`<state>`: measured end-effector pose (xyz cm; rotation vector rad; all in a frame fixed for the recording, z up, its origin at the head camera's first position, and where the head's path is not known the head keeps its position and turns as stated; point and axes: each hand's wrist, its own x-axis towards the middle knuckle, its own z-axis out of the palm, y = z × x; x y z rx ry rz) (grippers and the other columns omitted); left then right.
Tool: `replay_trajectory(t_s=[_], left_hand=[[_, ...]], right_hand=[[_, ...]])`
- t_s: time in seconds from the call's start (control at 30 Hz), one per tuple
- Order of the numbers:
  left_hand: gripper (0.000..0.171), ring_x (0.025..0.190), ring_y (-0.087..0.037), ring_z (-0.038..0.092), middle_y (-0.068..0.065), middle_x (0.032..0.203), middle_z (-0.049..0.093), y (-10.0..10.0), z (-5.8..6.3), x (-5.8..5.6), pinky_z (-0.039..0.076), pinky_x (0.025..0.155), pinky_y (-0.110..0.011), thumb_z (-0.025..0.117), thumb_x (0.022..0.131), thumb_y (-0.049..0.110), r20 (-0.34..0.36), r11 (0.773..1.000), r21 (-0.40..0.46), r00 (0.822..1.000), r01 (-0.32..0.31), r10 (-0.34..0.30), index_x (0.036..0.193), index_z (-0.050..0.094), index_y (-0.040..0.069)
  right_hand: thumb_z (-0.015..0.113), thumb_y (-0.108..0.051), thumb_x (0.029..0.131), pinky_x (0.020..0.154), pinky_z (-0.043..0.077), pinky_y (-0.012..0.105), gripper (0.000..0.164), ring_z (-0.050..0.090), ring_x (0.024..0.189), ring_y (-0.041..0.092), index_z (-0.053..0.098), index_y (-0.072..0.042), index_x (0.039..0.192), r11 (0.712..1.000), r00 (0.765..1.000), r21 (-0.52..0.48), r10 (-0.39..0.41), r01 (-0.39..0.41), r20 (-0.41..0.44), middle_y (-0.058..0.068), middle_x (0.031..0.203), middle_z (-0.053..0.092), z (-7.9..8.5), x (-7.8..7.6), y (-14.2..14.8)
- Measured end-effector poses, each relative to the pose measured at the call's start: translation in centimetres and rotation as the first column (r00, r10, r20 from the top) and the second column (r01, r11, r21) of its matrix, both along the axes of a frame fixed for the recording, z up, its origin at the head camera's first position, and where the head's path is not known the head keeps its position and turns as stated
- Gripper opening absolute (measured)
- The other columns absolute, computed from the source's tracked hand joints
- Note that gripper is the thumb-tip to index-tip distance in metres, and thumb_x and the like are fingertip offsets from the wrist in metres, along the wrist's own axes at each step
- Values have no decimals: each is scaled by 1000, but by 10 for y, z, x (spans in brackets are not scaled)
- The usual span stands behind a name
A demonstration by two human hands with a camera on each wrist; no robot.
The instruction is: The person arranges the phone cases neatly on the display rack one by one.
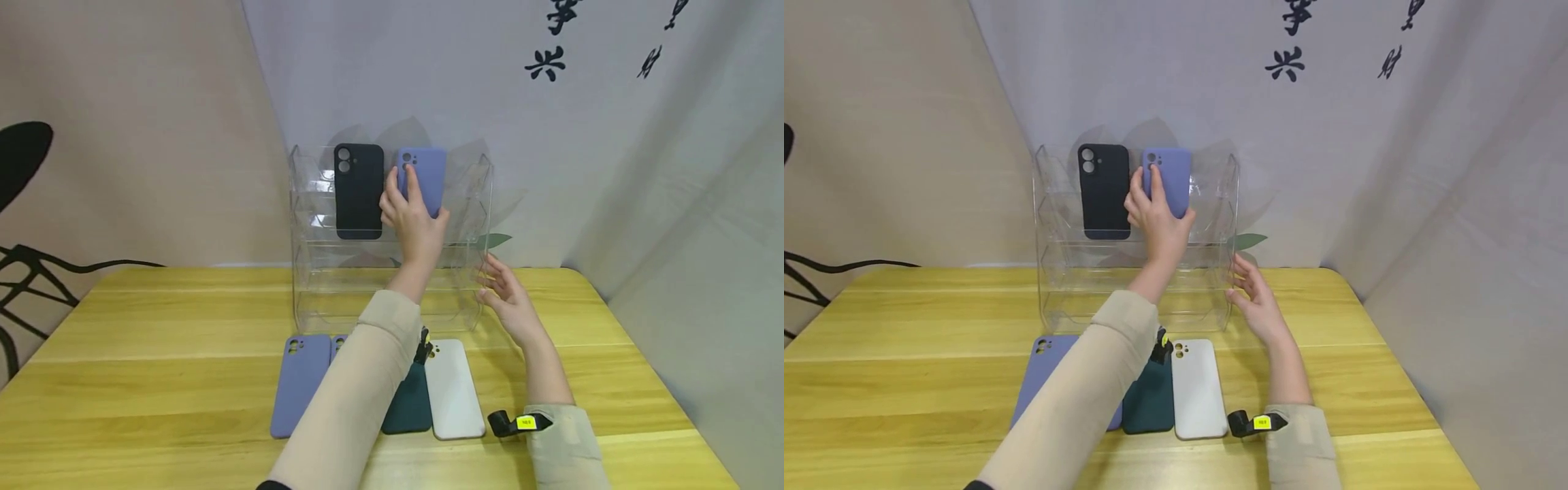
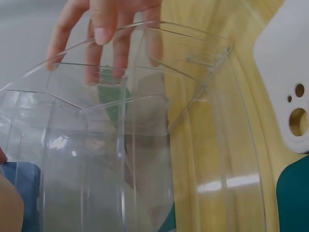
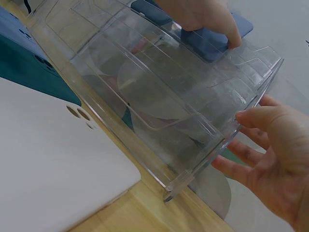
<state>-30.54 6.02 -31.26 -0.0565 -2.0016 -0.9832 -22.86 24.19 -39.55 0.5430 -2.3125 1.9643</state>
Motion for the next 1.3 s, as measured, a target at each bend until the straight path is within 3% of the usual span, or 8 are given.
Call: replay_trajectory(t_s=[0.33,0.57,0.8,1.0,1.3], left_hand=[[86,127,-35,29,-14,148,27,2,-2,4,30,97,-48,82,74,22,35,996,-50,997,-71,73,147,38,9],[86,131,-34,26,-15,149,24,1,-5,19,28,99,-48,80,78,29,86,998,-61,996,-27,33,149,35,9],[88,131,-33,27,-15,145,31,-7,-1,48,27,101,-48,83,74,27,7,997,-9,997,82,-82,146,38,5],[88,127,-32,30,-13,143,34,-23,8,80,26,101,-48,83,74,24,-53,984,0,982,180,-180,146,37,2],[89,124,-32,33,-13,141,36,-50,6,120,28,98,-51,84,73,21,-26,964,3,963,267,-267,146,37,2]], right_hand=[[51,4,95,89,47,26,65,35,131,39,23,-13,152,1000,1000,-10,2,-2,-7,25,147,30,1,1,0],[52,2,96,89,46,26,66,36,131,35,23,-14,152,1000,1000,3,-8,8,11,22,147,31,1,1,1],[53,1,96,90,46,28,65,37,131,35,24,-15,152,1000,1000,-1,-4,4,10,21,147,31,1,1,0],[52,1,96,91,46,29,65,36,132,36,24,-16,152,1000,1000,8,-5,5,11,19,148,31,1,2,-2],[51,3,96,90,46,26,66,33,133,39,21,-13,153,1000,1000,14,-6,6,13,21,148,29,1,2,-1]])
